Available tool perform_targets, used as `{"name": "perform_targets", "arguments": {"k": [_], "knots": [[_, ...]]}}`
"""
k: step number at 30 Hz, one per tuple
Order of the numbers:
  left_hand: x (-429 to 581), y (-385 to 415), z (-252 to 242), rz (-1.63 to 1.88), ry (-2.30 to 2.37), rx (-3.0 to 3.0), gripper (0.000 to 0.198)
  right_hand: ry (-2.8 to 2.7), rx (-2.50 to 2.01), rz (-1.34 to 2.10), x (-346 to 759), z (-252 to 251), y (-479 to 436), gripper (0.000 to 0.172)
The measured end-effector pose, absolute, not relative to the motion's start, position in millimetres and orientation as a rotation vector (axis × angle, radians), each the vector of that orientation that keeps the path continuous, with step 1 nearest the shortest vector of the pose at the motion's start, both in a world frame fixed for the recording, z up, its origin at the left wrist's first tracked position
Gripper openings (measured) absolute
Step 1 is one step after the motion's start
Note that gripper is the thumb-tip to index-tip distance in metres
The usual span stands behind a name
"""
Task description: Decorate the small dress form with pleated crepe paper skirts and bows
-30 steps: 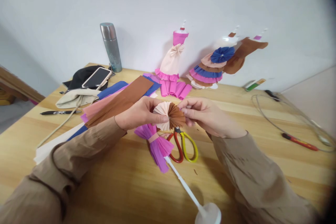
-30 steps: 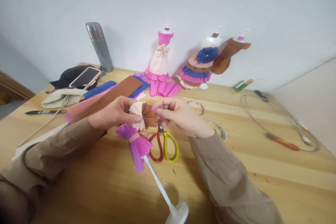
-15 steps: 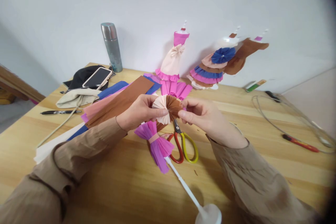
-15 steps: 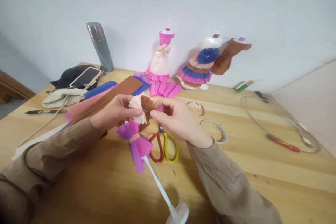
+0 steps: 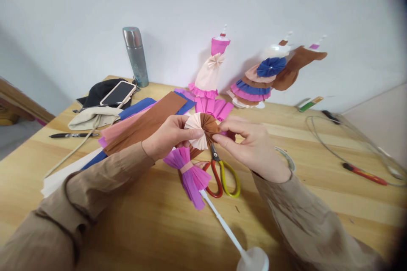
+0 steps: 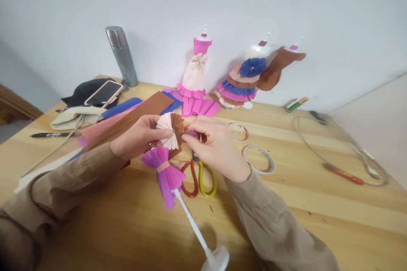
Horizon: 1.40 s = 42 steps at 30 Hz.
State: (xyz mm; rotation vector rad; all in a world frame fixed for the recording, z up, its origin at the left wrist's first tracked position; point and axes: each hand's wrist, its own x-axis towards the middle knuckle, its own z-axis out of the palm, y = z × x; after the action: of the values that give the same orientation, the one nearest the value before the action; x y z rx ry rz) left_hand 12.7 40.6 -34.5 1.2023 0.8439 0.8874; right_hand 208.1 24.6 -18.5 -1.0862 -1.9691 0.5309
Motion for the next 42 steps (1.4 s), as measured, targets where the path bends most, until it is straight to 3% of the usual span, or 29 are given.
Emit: {"name": "perform_targets", "arguments": {"k": [9,35,42], "knots": [[12.9,39.8,-36.3,0.849,0.839,1.219,0.033,-1.641,-1.106,1.000,208.9,-13.8,24.2,0.010],[10.2,43.5,-35.6,0.823,0.876,1.044,0.031,-1.626,-1.260,0.908,219.3,-14.1,32.5,0.023],[13.7,41.7,-38.3,0.819,0.901,1.060,0.030,-1.691,-1.255,0.651,208.4,-25.4,26.3,0.027]]}}
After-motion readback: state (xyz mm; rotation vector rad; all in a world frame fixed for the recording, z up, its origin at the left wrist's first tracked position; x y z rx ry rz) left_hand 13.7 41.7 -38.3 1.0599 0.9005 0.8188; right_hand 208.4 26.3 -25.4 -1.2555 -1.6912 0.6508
